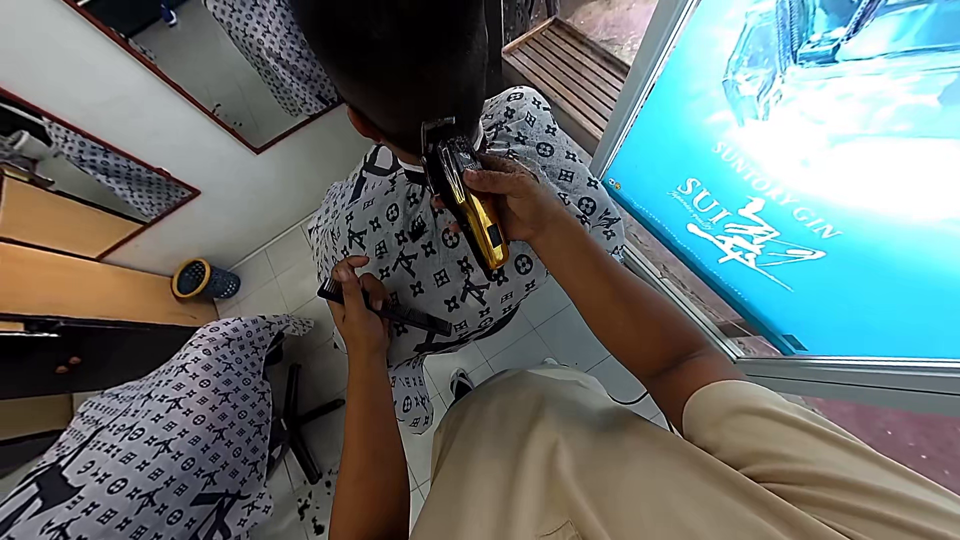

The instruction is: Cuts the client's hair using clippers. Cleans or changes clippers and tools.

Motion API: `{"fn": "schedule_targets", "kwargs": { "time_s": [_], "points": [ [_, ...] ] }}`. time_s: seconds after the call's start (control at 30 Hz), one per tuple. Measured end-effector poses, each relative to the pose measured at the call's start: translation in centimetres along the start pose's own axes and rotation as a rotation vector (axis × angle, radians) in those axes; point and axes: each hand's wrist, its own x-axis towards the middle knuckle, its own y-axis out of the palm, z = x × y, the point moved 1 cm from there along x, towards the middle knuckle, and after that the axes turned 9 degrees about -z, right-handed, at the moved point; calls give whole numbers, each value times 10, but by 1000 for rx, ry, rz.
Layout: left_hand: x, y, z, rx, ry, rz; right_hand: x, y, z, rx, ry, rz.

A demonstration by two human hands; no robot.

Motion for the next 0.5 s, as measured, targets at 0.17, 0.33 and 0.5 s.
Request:
{"fn": "schedule_targets", "kwargs": {
  "time_s": [0.17,0.33,0.5],
  "points": [
    [-1,0,0,22,-3,-19,3,-5,6,63,-92,8],
    [0,2,0,37,3,-25,5,-11,8,30,-5,15],
    [-1,4,0,36,1,-32,7,-15,19,11,-47,39]
  ]
}}
